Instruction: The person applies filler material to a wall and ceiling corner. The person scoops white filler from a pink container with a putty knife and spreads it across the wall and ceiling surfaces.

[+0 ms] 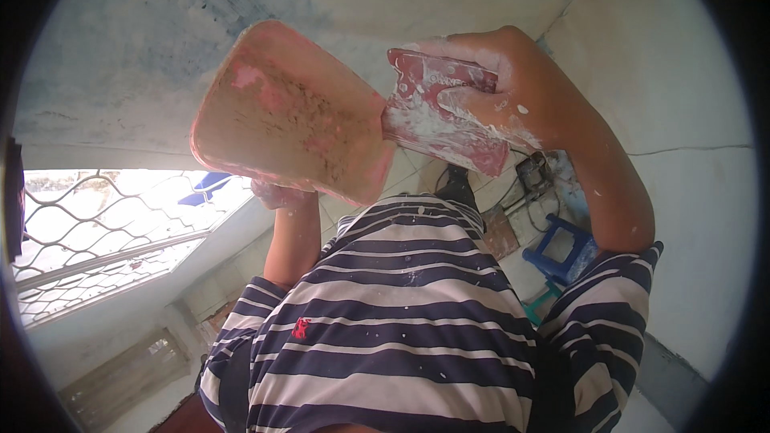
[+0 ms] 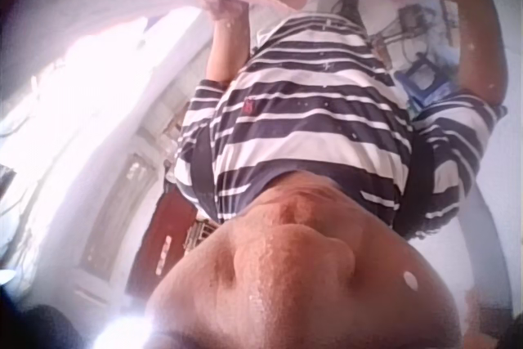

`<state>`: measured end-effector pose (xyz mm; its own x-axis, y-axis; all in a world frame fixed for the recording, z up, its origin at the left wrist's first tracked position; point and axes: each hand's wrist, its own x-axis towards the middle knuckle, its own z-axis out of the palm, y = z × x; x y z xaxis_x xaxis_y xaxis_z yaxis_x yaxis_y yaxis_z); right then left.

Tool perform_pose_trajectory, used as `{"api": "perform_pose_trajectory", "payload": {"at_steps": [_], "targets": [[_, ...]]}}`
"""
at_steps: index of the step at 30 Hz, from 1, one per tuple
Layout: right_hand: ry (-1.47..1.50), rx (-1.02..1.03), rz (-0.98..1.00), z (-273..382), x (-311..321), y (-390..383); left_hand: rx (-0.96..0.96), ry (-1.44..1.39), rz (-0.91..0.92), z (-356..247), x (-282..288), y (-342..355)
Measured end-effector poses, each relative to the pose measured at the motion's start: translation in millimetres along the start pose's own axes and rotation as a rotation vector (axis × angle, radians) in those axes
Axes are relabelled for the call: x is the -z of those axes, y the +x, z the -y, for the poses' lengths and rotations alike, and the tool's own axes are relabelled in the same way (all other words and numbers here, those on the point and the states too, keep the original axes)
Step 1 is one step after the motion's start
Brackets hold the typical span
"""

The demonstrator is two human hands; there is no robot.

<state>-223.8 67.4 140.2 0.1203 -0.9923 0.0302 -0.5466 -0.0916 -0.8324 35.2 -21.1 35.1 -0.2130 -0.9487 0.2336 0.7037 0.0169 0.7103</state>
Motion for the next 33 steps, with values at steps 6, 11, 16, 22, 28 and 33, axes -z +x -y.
{"api": "perform_pose_trajectory", "payload": {"at_steps": [6, 11, 16, 22, 28, 33], "targets": [[0.227, -0.099, 0.088, 2, -7, 3, -0.015, -0.018, -0.026, -2, 1, 0], [0.384, -0.135, 0.162, -13, -21, 0, -0.028, -0.028, -0.043, 1, 1, 3], [0.581, -0.214, 0.144, -25, -36, 0, -0.032, -0.031, -0.049, 0, 1, 0], [0.688, -0.303, 0.032, -23, -37, -8, -0.014, -0.032, -0.025, 3, 0, 0], [0.078, 0.091, -0.015, 30, -37, -13, 0.015, -0.011, 0.009, 7, 0, -3], [-0.1, 0.043, 0.167, 46, -35, -10, 0.034, 0.002, 0.027, 5, -3, -8]]}}
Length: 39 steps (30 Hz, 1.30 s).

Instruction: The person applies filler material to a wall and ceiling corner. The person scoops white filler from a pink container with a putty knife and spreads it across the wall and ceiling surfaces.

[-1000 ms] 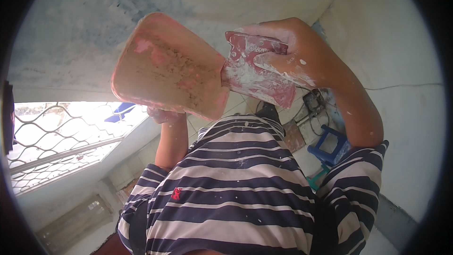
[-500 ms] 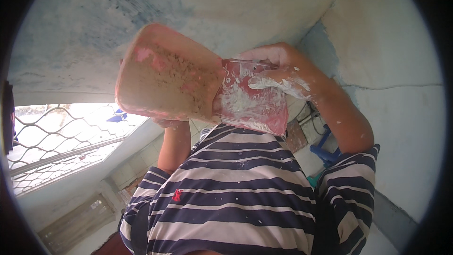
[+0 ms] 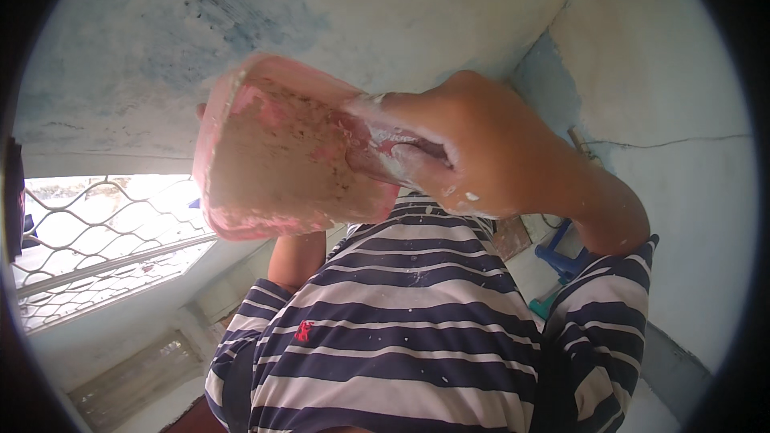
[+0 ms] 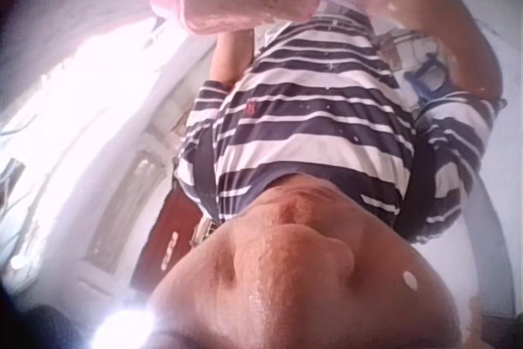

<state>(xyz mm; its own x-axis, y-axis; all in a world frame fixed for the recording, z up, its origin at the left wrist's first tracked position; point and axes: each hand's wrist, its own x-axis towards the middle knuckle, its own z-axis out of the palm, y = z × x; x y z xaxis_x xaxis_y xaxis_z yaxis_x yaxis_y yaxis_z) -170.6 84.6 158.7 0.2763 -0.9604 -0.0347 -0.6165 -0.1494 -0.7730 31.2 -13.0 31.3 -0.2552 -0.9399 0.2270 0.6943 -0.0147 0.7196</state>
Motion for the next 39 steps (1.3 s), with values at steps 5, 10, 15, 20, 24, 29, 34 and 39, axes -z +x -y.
{"api": "perform_pose_trajectory", "payload": {"at_steps": [5, 10, 15, 20, 24, 29, 34, 39], "targets": [[-0.121, 0.282, -0.026, -12, -12, 5, 0.016, 0.017, 0.016, 1, -1, -3], [0.03, 0.23, 0.036, -28, -19, 6, 0.03, 0.035, 0.03, -3, 0, -5], [0.161, 0.175, 0.014, -36, -26, 4, 0.073, 0.083, 0.078, 0, 2, -7], [0.321, 0.273, -0.07, -51, -34, 2, 0.114, 0.142, 0.137, 10, 2, -8], [0.388, 0.169, -0.054, -54, -29, -5, 0.148, 0.188, 0.172, 18, 3, -6], [0.751, 0.084, -0.161, -77, -38, -20, 0.188, 0.232, 0.197, 25, -1, -7], [1.009, 0.018, -0.284, -97, -42, -32, 0.245, 0.265, 0.229, 34, -6, -4], [1.205, 0.026, -0.48, -114, -33, -40, 0.209, 0.094, 0.296, 77, 11, -11]]}}
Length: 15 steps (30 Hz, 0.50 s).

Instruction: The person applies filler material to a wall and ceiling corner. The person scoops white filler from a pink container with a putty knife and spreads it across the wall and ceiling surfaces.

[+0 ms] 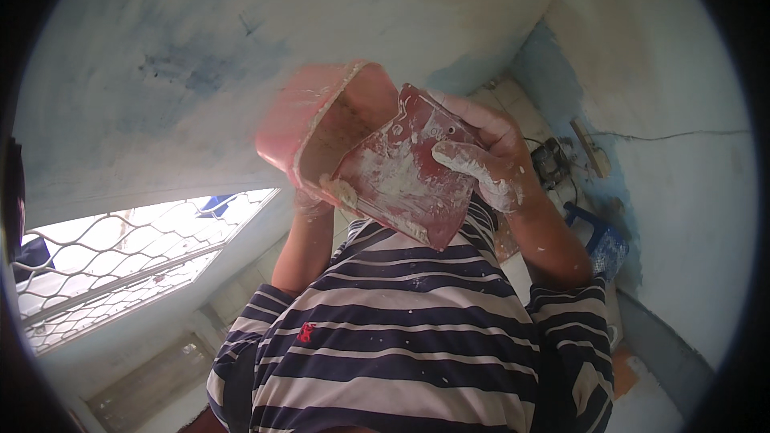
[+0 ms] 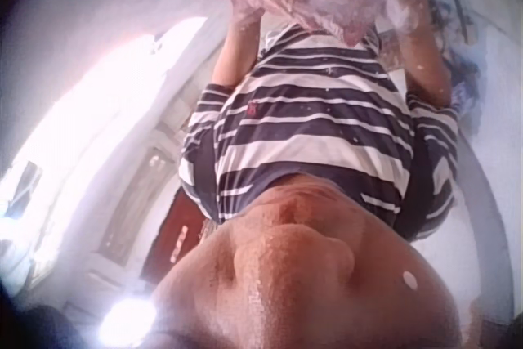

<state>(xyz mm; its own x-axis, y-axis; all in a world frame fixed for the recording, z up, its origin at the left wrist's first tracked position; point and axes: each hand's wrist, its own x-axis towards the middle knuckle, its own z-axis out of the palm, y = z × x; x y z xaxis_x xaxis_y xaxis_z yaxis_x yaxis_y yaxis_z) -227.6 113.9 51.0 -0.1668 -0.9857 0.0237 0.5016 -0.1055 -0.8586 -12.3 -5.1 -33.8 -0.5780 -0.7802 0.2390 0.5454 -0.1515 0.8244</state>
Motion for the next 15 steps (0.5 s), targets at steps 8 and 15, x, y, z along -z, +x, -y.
{"api": "perform_pose_trajectory", "payload": {"at_steps": [8, 15], "targets": [[0.239, 0.103, -0.092, 10, 50, 17, 0.024, 0.002, -0.04, 34, -23, 25], [0.024, 0.057, -0.205, 51, 99, 32, 0.075, -0.188, -0.164, 66, -59, 61]]}}
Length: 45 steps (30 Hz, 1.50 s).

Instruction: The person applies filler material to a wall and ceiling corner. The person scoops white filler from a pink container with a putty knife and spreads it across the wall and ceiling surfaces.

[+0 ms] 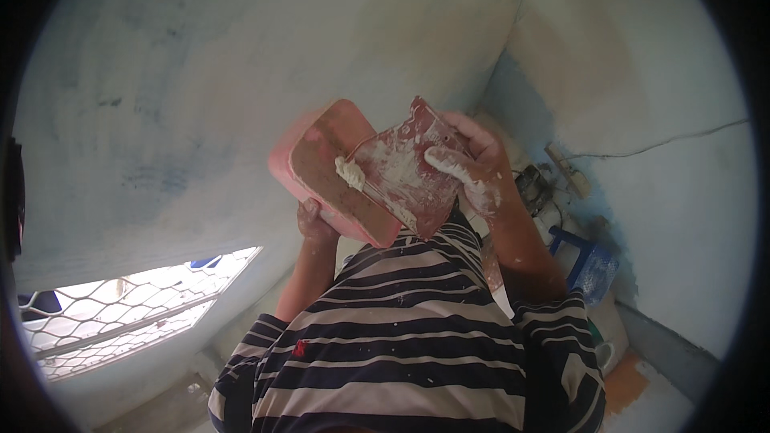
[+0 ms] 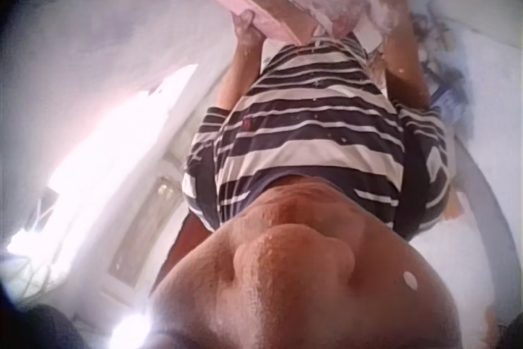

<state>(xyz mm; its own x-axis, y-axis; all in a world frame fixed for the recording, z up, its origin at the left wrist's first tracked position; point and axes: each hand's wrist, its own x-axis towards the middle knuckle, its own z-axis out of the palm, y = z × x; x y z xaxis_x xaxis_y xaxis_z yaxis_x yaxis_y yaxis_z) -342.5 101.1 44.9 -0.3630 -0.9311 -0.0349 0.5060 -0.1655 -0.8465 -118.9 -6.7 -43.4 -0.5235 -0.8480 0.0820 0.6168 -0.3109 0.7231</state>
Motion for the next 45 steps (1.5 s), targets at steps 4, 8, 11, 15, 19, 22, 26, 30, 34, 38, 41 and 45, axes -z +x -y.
{"api": "perform_pose_trajectory", "payload": {"at_steps": [4, 8, 11, 15, 19, 22, 26, 30, 34, 38, 41, 45], "targets": [[-0.219, 0.008, 0.032, 31, 31, 19, 0.008, 0.127, 0.045, 13, -43, 34], [-0.232, 0.108, 0.063, 62, 51, 38, 0.075, 0.238, 0.126, 35, -64, 64], [-0.208, 0.191, 0.035, 78, 76, 51, 0.075, 0.187, 0.096, 53, -93, 81], [-0.119, 0.178, 0.029, 87, 113, 67, 0.154, 0.172, 0.099, 71, -108, 96], [0.059, 0.099, -0.008, 92, 126, 79, 0.152, 0.159, 0.021, 91, -114, 103], [0.098, 0.139, 0.004, 103, 142, 88, 0.142, 0.052, -0.03, 106, -119, 112], [0.058, 0.147, -0.066, 116, 158, 99, 0.079, -0.008, -0.133, 111, -137, 121], [-0.025, 0.178, -0.055, 130, 157, 107, 0.086, -0.149, -0.24, 115, -145, 127], [-0.118, 0.265, -0.089, 158, 150, 120, 0.082, -0.204, -0.235, 119, -151, 136], [-0.207, 0.5, -0.164, 198, 160, 151, 0.086, -0.256, -0.213, 128, -144, 143], [-0.293, 0.814, -0.204, 229, 178, 196, 0.064, -0.215, -0.212, 128, -145, 143], [-0.547, 1.044, -0.357, 273, 203, 263, -0.007, -0.203, -0.115, 130, -129, 140]]}}
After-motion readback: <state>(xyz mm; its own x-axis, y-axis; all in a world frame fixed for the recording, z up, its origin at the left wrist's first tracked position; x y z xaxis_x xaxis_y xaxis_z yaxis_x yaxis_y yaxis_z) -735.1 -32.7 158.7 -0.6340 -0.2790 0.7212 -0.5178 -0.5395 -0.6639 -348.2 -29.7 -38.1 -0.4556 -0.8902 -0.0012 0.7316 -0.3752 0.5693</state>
